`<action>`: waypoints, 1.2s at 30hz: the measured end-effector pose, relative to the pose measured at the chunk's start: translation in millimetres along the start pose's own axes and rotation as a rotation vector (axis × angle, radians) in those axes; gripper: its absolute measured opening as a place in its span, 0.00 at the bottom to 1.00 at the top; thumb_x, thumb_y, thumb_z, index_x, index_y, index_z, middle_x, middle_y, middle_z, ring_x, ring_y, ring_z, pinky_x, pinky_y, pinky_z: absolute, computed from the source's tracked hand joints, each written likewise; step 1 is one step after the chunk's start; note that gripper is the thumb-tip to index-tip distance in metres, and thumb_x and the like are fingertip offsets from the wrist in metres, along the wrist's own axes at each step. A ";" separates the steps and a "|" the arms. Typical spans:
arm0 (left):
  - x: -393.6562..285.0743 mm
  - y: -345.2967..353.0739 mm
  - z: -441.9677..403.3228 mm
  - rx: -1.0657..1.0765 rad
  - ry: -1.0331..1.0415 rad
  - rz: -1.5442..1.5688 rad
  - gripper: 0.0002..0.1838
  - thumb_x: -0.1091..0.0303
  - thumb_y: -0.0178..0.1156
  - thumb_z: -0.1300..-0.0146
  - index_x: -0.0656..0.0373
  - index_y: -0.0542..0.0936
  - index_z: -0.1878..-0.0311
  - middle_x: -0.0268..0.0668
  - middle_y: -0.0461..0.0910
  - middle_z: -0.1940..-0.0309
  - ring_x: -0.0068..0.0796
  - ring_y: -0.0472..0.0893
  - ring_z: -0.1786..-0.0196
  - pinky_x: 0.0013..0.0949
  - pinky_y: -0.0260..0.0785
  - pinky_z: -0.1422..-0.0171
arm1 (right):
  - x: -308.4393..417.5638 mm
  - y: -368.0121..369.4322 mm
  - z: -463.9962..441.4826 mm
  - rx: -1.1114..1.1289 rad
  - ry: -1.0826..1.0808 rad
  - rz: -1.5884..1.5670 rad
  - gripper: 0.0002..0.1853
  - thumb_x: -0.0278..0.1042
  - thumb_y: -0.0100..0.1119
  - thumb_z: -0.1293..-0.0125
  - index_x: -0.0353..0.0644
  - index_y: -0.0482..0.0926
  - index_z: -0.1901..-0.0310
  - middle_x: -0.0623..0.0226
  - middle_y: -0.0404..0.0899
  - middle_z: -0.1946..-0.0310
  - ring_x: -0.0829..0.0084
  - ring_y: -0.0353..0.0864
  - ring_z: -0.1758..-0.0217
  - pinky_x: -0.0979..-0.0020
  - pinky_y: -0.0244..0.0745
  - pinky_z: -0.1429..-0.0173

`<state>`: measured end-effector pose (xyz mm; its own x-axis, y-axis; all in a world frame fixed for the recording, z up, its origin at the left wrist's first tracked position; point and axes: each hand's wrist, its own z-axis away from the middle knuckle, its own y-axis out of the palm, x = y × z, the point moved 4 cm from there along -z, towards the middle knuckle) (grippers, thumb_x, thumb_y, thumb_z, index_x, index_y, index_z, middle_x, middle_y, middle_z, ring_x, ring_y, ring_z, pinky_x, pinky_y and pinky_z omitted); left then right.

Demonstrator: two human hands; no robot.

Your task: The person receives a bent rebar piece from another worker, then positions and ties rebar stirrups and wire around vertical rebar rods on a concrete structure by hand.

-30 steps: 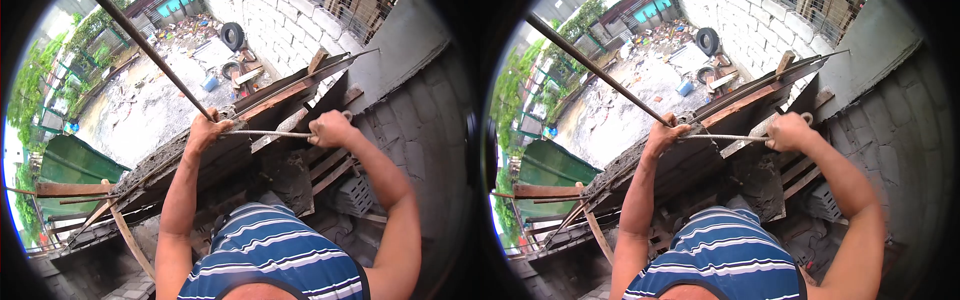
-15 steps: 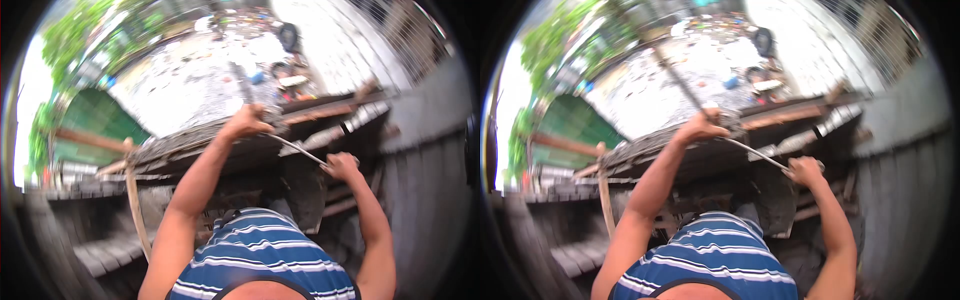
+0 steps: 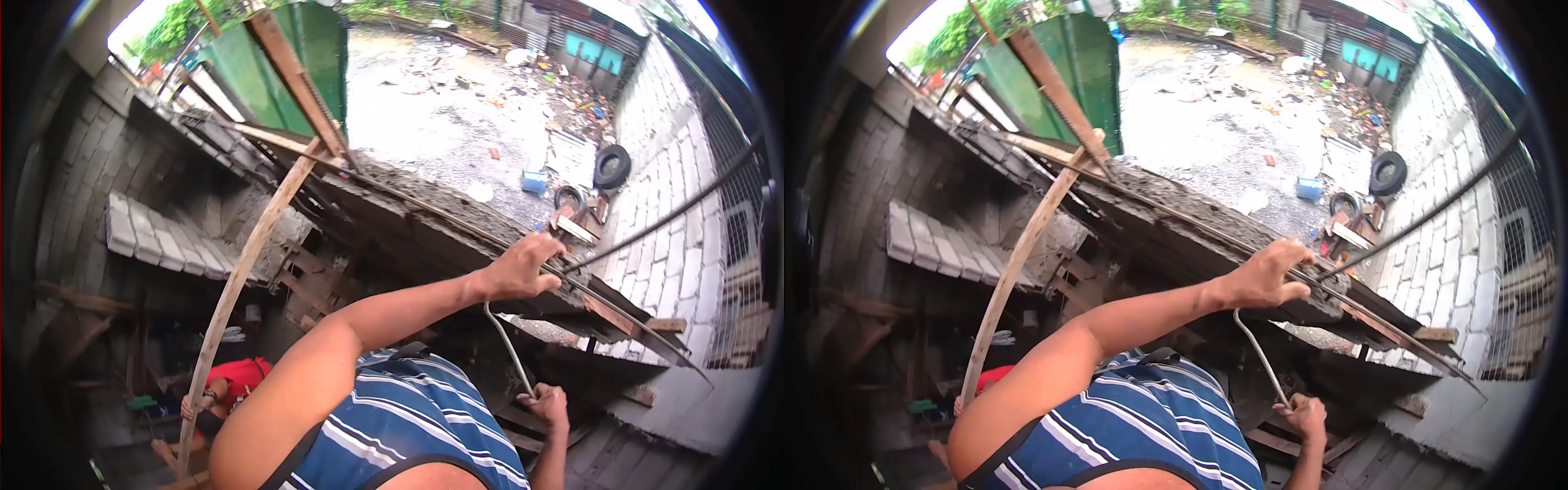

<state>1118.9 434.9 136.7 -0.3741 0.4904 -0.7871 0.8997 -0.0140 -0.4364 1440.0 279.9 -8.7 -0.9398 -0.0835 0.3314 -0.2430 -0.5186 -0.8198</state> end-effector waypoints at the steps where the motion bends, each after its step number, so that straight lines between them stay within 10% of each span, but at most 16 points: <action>1: -1.4 -19.9 17.3 0.047 -0.057 0.016 0.22 0.66 0.72 0.42 0.65 0.78 0.48 0.49 0.79 0.54 0.48 0.78 0.45 0.45 0.70 0.36 | 11.3 11.4 3.3 -0.014 0.012 -0.022 0.27 0.61 0.81 0.54 0.43 0.82 0.77 0.57 0.81 0.81 0.55 0.82 0.77 0.57 0.77 0.68; 4: -1.2 -87.3 73.0 0.233 -0.339 0.239 0.17 0.64 0.72 0.39 0.62 0.80 0.52 0.41 0.83 0.59 0.33 0.83 0.51 0.38 0.74 0.42 | 45.1 33.6 4.6 -0.039 -0.044 -0.078 0.26 0.58 0.82 0.54 0.41 0.82 0.76 0.54 0.79 0.82 0.52 0.81 0.78 0.57 0.76 0.69; 9: 24.6 -182.5 186.7 0.079 -0.712 0.233 0.17 0.66 0.71 0.38 0.63 0.82 0.49 0.36 0.86 0.58 0.25 0.84 0.51 0.32 0.76 0.41 | 134.3 0.1 -20.5 -0.136 -0.176 -0.567 0.25 0.43 0.79 0.44 0.35 0.73 0.80 0.70 0.64 0.89 0.83 0.61 0.79 0.69 0.60 0.76; 23: 17.9 -425.8 547.9 -1.328 -0.907 -0.334 0.08 0.71 0.64 0.34 0.64 0.84 0.55 0.30 0.83 0.62 0.21 0.79 0.59 0.28 0.73 0.48 | 308.3 -117.9 -156.6 -0.241 -0.441 -1.413 0.19 0.42 0.56 0.20 0.48 0.65 0.72 0.79 0.57 0.84 0.84 0.58 0.84 0.77 0.55 0.80; 31: 145.7 -478.3 400.0 -0.946 -0.817 -0.293 0.14 0.70 0.65 0.34 0.67 0.82 0.48 0.35 0.86 0.59 0.24 0.83 0.56 0.31 0.75 0.46 | 312.8 -121.7 -122.3 -0.380 -0.484 -1.369 0.19 0.41 0.60 0.23 0.46 0.67 0.71 0.77 0.59 0.84 0.83 0.57 0.86 0.77 0.53 0.81; 36: 258.8 -526.3 323.5 -0.789 -0.717 -0.737 0.26 0.68 0.67 0.36 0.63 0.78 0.34 0.53 0.78 0.36 0.51 0.79 0.35 0.43 0.71 0.30 | 309.9 -128.7 -65.4 -0.529 -0.395 -1.211 0.17 0.39 0.63 0.25 0.47 0.68 0.70 0.77 0.59 0.84 0.84 0.57 0.86 0.78 0.50 0.82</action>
<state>475.8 287.3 21.7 -0.6507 -0.4143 -0.6363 0.2278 0.6928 -0.6842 1164.3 376.4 169.0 0.0304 -0.0965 0.9949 -0.9976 -0.0650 0.0242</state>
